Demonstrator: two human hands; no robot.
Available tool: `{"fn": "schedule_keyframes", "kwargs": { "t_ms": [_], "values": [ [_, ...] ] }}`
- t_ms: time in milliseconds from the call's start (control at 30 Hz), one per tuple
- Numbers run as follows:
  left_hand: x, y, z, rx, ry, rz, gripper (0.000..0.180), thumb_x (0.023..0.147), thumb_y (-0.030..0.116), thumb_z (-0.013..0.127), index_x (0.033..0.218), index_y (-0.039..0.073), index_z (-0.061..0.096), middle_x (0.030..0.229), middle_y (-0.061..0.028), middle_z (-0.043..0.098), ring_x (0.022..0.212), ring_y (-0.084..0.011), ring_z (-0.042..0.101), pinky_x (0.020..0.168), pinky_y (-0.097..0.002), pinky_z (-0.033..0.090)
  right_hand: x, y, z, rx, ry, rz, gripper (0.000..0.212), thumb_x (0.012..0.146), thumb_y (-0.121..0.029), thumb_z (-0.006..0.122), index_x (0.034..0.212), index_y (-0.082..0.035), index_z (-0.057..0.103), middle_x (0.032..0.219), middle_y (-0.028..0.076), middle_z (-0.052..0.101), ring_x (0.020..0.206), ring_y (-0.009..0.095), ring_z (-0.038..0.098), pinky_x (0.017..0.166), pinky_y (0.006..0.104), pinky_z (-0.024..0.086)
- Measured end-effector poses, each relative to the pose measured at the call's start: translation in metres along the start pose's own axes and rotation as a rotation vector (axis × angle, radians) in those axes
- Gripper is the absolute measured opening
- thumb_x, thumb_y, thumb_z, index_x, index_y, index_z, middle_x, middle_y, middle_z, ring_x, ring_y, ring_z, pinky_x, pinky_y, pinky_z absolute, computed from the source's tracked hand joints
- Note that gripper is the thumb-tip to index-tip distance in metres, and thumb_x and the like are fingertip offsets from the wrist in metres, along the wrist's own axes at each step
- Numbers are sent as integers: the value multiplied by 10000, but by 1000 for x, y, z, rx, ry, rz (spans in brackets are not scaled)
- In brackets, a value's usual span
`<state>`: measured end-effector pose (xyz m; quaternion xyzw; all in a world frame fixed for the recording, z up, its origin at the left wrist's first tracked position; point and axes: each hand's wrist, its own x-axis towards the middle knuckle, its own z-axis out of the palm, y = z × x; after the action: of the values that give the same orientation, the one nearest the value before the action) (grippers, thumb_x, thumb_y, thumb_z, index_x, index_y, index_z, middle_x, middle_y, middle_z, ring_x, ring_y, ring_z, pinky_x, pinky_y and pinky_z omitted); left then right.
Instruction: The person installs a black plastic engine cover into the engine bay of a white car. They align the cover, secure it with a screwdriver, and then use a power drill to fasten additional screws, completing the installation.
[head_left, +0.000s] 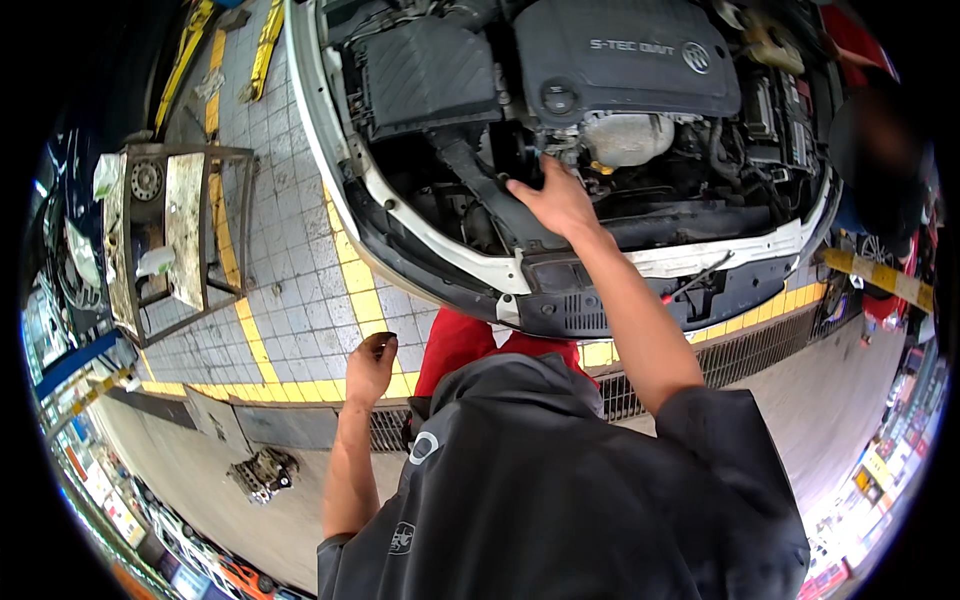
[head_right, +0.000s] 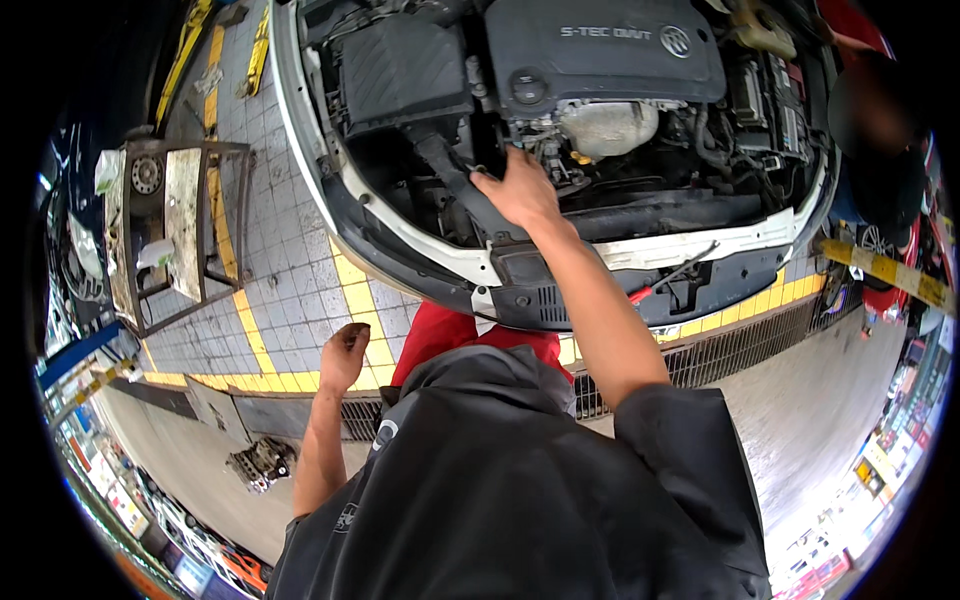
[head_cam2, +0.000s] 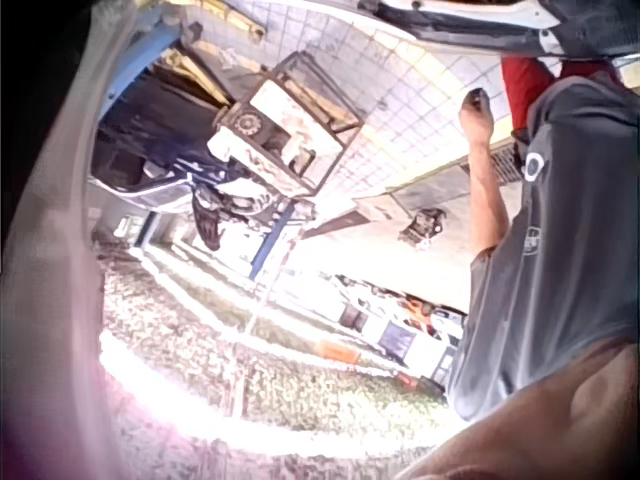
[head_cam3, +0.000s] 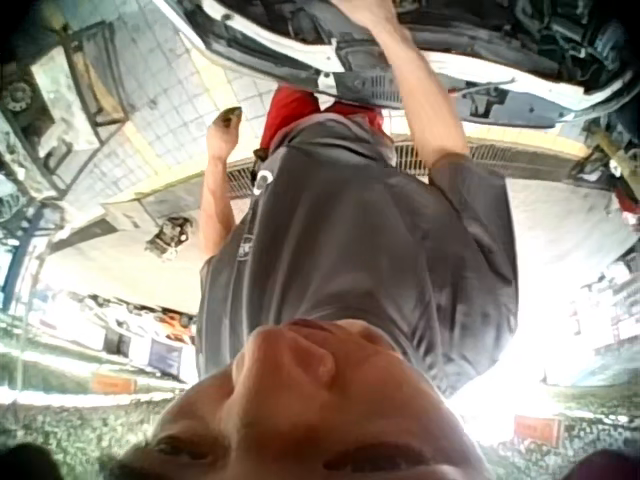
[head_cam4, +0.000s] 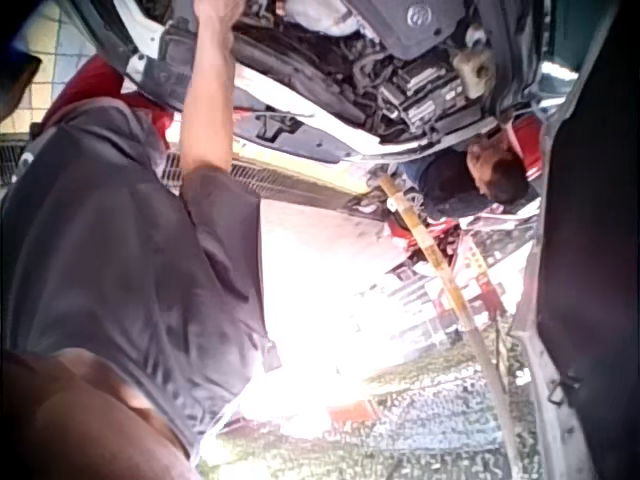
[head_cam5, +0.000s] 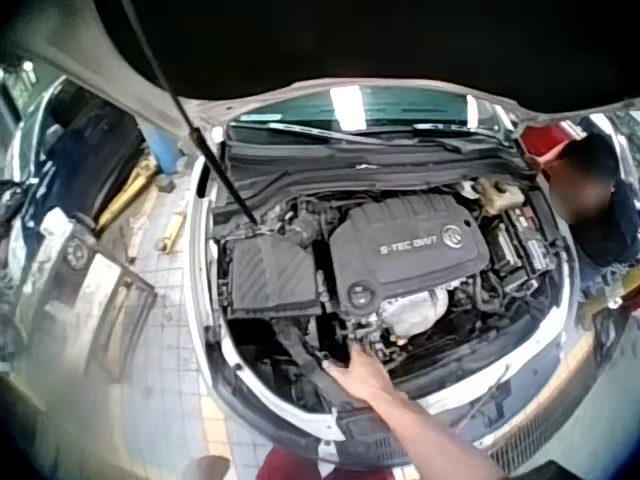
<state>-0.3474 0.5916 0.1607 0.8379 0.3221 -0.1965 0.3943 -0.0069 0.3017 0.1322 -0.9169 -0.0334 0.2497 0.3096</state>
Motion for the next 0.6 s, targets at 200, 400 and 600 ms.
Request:
{"fn": "schedule_keyframes", "kwargs": {
  "t_ms": [200,400,600],
  "values": [
    [-15,-38,-32,-58,65,-222,346,1057,277,658,1210,-22,737,1065,-188,796,953,-270,781,841,-362,590,100,-32,83,-167,-488,142,1161,821,-652,804,1602,74,345,1604,277,473,1478,363,498,1194,443,440],
    [-44,-96,-13,-114,63,-411,383,1043,340,642,1170,-4,754,957,-209,784,900,-314,775,801,-394,575,122,-24,109,-198,-576,199,890,732,-523,864,1357,68,637,1378,243,664,1266,357,654,1058,417,509],
    [-46,-107,3,-74,-10,-390,381,1042,357,631,1166,20,761,1029,-219,786,981,-349,778,846,-400,596,114,-52,99,-280,-610,266,652,754,-400,811,1227,44,739,1274,226,723,1177,327,705,984,416,532]
  ]
}}
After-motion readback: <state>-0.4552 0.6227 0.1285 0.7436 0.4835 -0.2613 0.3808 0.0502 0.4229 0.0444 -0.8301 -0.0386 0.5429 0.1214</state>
